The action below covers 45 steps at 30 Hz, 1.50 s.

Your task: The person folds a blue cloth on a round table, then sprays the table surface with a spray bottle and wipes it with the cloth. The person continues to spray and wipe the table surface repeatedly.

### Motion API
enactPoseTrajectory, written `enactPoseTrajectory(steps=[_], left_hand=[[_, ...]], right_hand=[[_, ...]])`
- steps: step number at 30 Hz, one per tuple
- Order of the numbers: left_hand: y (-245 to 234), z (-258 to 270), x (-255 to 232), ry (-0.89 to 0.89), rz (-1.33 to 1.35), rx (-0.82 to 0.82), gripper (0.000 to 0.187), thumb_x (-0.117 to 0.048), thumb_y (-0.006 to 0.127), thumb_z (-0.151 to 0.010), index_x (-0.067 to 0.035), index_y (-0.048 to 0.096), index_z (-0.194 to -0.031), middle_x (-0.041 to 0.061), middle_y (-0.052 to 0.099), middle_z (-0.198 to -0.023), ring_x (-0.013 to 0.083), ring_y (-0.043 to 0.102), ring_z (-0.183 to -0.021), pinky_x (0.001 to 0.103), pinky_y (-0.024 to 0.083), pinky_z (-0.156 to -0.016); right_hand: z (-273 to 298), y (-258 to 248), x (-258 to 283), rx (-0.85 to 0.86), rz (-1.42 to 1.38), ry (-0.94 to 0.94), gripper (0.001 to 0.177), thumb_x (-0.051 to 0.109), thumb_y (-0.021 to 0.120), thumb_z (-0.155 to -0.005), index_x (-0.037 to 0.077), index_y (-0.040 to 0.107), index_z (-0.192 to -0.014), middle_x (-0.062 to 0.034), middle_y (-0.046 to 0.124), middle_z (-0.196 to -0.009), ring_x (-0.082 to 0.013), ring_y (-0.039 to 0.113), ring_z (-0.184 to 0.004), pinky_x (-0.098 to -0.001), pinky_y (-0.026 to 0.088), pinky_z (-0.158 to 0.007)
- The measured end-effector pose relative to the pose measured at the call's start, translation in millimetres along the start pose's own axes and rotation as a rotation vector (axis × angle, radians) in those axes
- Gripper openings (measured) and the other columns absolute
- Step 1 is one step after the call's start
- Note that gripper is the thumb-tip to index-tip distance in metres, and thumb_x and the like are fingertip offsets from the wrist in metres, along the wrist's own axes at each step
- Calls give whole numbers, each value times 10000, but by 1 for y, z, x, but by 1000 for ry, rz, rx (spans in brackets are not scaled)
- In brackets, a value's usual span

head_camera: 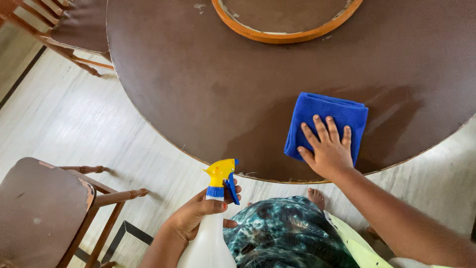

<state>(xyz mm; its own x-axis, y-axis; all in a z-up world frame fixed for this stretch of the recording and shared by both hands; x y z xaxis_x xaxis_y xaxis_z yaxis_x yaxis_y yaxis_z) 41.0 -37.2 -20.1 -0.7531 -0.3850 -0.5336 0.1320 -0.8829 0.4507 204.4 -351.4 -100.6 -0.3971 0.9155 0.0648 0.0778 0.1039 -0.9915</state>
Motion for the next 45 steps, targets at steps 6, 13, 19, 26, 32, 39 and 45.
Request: enactPoseTrajectory(steps=[6,13,19,26,32,39,45], left_hand=[[-9,6,6,31,2,19,841,-159,769,-634,-85,540,-1440,107,664,-1350,260,606,-1271,559,619,-880],[-8,7,8,58,48,36,838,-151,763,-647,-79,509,-1442,115,638,-1342,257,597,-1256,574,628,-834],[-10,2,-13,163,-13,103,820,-189,742,-664,-114,512,-1448,73,646,-1380,223,571,-1344,475,623,-721],[14,-24,-30,157,52,82,759,-198,711,-688,-163,522,-1423,59,644,-1350,204,592,-1314,460,624,-746],[58,-45,-5,79,100,36,724,-172,683,-666,-157,555,-1379,62,658,-1286,213,609,-1237,531,631,-761],[91,-50,1,80,177,50,704,-162,700,-674,-147,552,-1362,52,651,-1275,214,582,-1254,540,628,-783],[92,-46,-19,222,152,61,704,-190,735,-692,-159,561,-1373,48,664,-1313,228,619,-1269,447,623,-731]], right_hand=[[11,3,72,99,-37,-152,727,602,480,-920,278,344,-1557,-115,213,-1651,-390,165,-1513,-754,125,-1114],[9,11,146,38,-105,-318,695,601,503,-936,272,390,-1538,-127,241,-1637,-388,192,-1503,-757,127,-1114],[19,8,126,13,-144,-320,695,611,522,-934,284,423,-1539,-98,284,-1642,-353,234,-1508,-711,147,-1152],[34,-2,83,57,-122,-253,695,596,540,-928,295,421,-1544,-91,295,-1644,-348,242,-1509,-695,149,-1159],[43,-10,23,60,-95,-172,706,586,566,-916,295,429,-1545,-89,303,-1645,-335,243,-1516,-691,167,-1167],[40,-17,-66,33,-82,-103,717,581,561,-921,280,437,-1559,-100,311,-1660,-364,248,-1529,-697,167,-1180],[26,-16,-145,14,-87,-39,724,604,529,-958,261,437,-1589,-118,290,-1692,-387,237,-1551,-717,150,-1187]])
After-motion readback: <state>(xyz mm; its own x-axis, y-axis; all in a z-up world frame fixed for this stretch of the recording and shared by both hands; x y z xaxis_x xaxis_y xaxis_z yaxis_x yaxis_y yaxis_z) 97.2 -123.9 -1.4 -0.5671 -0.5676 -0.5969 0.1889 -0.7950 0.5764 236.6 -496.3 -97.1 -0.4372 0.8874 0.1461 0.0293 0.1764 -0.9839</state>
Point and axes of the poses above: each hand's wrist, its own z-axis away from the middle knuckle, its own y-axis out of the palm, x = y × z, the point moved 4 cm from there along -z, towards the middle knuckle
